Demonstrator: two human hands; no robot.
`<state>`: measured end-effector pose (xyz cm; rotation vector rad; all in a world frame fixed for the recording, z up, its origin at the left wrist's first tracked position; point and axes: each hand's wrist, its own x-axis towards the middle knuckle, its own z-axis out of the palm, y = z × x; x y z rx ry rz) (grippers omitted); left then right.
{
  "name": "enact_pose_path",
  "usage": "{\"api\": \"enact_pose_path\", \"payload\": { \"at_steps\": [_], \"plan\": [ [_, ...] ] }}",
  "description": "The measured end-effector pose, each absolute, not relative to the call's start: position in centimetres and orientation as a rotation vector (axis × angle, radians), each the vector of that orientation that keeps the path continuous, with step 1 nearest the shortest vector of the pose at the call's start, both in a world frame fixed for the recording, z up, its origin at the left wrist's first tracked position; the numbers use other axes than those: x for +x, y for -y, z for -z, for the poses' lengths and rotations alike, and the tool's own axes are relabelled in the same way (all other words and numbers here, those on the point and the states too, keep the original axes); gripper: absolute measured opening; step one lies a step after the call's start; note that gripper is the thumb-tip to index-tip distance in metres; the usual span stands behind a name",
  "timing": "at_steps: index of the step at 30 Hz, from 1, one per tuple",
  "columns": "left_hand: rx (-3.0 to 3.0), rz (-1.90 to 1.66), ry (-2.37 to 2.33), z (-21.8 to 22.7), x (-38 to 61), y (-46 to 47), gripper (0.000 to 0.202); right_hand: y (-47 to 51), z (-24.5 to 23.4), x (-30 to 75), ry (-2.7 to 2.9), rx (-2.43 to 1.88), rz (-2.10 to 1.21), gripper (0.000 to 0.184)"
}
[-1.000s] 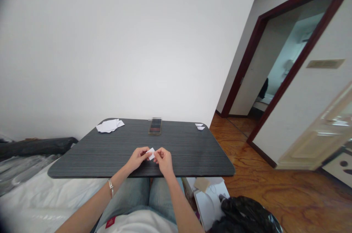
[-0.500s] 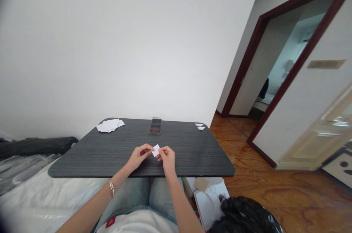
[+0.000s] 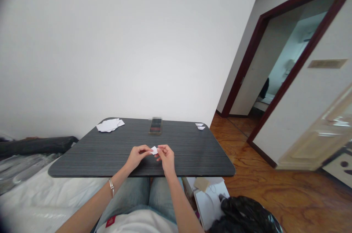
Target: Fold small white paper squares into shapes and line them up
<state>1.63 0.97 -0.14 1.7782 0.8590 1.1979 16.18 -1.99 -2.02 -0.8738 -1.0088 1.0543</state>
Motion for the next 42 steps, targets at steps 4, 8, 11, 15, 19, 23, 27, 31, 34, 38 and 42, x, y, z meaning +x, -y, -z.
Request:
{"api": "enact_pose_path", "payload": {
  "at_steps": [4,8,11,15,19,23,27,31,34,38,42],
  "plan": [
    [1.692,-1.217,-0.876,0.3,1.6,-1.2,0.014,2.2,2.0,16.2,1.077,-0.84,-1.054,0.019],
    [1.639,-1.215,-0.864,0.2,1.7,-1.0,0.015,2.2,2.1,16.2,1.093,-0.865,-1.012,0.014],
    [1.662,-1.198,-0.851,-0.2,1.8,-0.8,0.017,2.2,2.2,16.3,1.095,-0.893,-0.98,0.016],
    [1.702,-1.204,-0.835,-0.3,1.7,-0.7,0.021,2.2,2.1,16.3,1.104,-0.899,-0.97,0.017],
    [1.666,-1.208,-0.82,0.1,1.7,-0.9,0.023,2.3,1.8,16.2,1.085,-0.91,-0.992,0.018],
    [1.621,-1.193,-0.811,0.5,1.8,-1.0,0.024,2.5,1.4,16.1,1.042,-0.908,-1.034,0.018],
    [1.627,-1.197,-0.804,0.5,1.8,-1.0,0.024,2.6,1.2,16.1,1.005,-0.893,-1.069,0.015],
    [1.623,-1.193,-0.781,0.4,1.8,-1.1,0.025,2.6,1.2,16.1,0.984,-0.886,-1.072,0.014],
    [1.595,-1.175,-0.778,0.3,1.9,-1.1,0.025,2.6,1.1,16.2,0.982,-0.872,-1.071,0.014],
    [1.546,-1.154,-0.767,0.1,2.0,-1.0,0.022,2.6,1.1,16.2,0.98,-0.858,-1.046,0.013],
    [1.526,-1.153,-0.74,0.0,2.0,-1.1,0.018,2.6,1.1,16.3,0.96,-0.85,-1.023,0.011]
  ]
}}
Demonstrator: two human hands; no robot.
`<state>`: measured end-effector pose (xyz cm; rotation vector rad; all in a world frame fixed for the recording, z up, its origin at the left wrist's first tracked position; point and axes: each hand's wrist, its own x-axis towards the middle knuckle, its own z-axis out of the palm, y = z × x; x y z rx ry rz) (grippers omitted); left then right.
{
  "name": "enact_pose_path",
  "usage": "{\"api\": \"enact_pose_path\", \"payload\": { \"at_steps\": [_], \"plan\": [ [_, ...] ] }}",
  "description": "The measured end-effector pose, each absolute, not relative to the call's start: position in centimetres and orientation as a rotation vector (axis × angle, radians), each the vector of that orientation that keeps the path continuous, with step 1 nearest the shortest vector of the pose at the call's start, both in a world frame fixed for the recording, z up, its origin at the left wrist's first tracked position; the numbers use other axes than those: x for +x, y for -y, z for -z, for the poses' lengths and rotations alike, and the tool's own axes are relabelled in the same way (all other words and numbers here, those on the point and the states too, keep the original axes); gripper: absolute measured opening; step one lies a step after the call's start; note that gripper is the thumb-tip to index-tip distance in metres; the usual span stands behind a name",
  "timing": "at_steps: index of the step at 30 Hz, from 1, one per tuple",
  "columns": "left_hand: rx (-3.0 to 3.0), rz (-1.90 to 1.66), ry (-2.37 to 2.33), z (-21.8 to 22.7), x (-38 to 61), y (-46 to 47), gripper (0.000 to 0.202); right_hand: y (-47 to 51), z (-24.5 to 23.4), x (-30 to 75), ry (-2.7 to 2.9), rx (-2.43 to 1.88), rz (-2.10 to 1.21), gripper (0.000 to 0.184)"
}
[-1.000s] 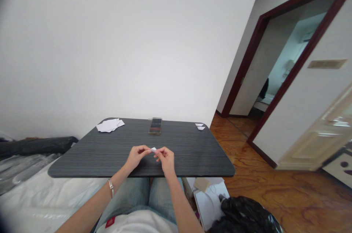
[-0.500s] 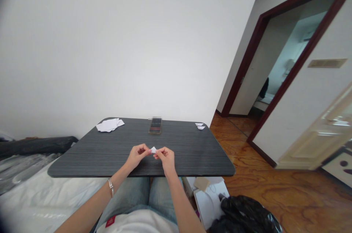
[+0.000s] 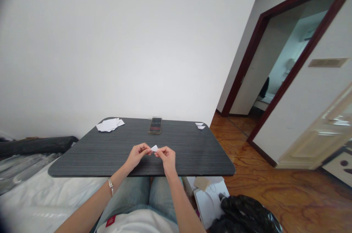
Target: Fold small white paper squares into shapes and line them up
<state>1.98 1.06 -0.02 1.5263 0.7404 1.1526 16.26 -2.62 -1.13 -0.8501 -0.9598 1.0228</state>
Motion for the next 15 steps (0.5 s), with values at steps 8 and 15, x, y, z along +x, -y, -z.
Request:
{"api": "enact_pose_path", "payload": {
  "at_steps": [8,15],
  "plan": [
    [1.554,-1.16,-0.728,0.31,1.89,-1.18,0.017,2.61,1.21,16.2,0.947,-0.869,-1.025,0.01],
    [1.409,-1.183,-0.725,0.07,1.88,-1.13,0.028,2.6,1.33,16.19,0.973,-0.893,-0.978,0.012]
  ]
}}
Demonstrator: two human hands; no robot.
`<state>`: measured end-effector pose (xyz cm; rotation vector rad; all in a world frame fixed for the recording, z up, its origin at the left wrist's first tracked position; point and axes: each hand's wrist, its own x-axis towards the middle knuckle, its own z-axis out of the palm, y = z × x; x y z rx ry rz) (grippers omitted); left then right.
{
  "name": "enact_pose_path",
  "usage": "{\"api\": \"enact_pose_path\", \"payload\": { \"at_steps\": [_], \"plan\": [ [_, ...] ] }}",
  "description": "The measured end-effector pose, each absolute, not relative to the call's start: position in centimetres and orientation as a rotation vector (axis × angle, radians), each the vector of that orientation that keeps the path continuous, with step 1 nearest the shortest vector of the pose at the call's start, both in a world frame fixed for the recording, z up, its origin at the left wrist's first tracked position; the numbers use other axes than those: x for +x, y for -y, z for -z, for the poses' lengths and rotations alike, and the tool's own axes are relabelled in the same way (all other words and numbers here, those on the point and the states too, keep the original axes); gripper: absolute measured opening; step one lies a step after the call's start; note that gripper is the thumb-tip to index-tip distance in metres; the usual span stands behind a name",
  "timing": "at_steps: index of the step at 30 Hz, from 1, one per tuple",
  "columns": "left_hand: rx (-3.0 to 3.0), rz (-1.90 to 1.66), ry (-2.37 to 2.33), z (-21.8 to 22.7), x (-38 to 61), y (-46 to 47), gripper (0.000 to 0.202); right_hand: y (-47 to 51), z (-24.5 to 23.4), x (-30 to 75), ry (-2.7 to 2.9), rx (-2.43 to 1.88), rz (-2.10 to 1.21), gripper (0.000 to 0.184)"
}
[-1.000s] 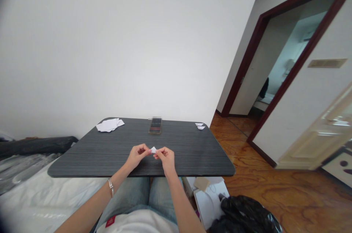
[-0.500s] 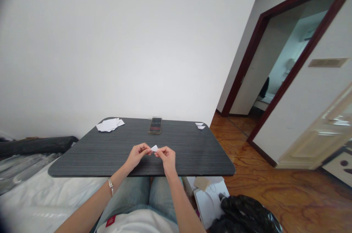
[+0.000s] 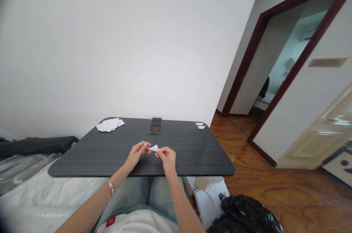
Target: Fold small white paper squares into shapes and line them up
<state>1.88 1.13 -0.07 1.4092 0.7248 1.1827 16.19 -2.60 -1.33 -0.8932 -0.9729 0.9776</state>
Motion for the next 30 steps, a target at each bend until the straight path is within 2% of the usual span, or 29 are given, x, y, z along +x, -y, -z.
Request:
{"api": "enact_pose_path", "payload": {
  "at_steps": [7,22,30],
  "plan": [
    [1.509,-1.06,-0.779,0.04,1.97,-0.98,0.023,2.59,1.6,16.14,1.045,-0.876,-0.963,0.011],
    [1.52,-1.024,-0.821,0.17,1.98,-0.91,0.023,2.62,1.46,15.99,1.005,-0.907,-0.995,0.009],
    [1.455,-1.187,-0.717,0.19,2.05,-1.06,0.019,2.37,1.47,16.12,0.894,-0.938,-0.972,0.012]
  ]
}}
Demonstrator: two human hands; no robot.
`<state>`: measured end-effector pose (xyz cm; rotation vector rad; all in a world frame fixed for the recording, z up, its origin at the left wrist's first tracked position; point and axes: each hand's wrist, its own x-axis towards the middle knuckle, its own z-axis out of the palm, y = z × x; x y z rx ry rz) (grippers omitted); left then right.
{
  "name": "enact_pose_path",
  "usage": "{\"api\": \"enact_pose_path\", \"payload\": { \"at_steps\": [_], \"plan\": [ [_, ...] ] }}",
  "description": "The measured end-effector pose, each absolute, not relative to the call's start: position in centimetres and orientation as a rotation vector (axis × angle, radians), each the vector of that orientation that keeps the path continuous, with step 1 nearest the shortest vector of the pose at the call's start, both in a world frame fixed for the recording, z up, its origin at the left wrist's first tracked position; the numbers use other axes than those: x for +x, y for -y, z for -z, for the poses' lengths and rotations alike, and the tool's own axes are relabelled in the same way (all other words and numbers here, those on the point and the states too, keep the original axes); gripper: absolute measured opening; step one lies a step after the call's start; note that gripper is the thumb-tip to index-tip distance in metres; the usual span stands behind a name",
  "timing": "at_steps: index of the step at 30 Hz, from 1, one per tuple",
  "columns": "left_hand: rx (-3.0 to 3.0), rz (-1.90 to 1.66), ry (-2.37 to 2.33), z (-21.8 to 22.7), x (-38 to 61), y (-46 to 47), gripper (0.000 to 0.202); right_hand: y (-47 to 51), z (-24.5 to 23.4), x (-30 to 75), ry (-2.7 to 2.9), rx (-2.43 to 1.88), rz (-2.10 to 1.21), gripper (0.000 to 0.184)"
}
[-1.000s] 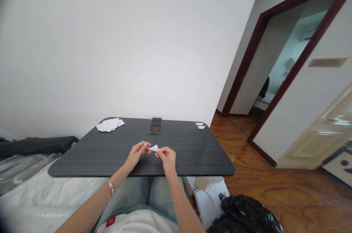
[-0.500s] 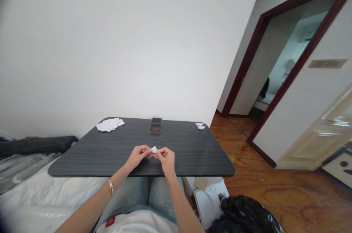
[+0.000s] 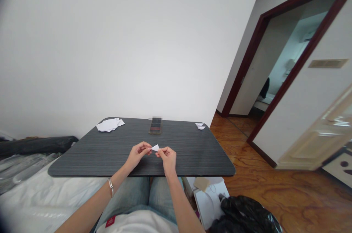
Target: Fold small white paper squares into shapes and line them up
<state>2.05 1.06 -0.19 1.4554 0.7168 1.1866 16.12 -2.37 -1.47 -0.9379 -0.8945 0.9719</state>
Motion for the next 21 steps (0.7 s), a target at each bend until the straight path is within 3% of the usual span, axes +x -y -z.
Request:
{"api": "enact_pose_path", "payload": {
  "at_steps": [21],
  "plan": [
    [1.359,-1.057,-0.801,0.98,1.87,-1.68,0.02,2.5,2.15,16.04,1.089,-0.969,-0.846,0.013]
  ]
}}
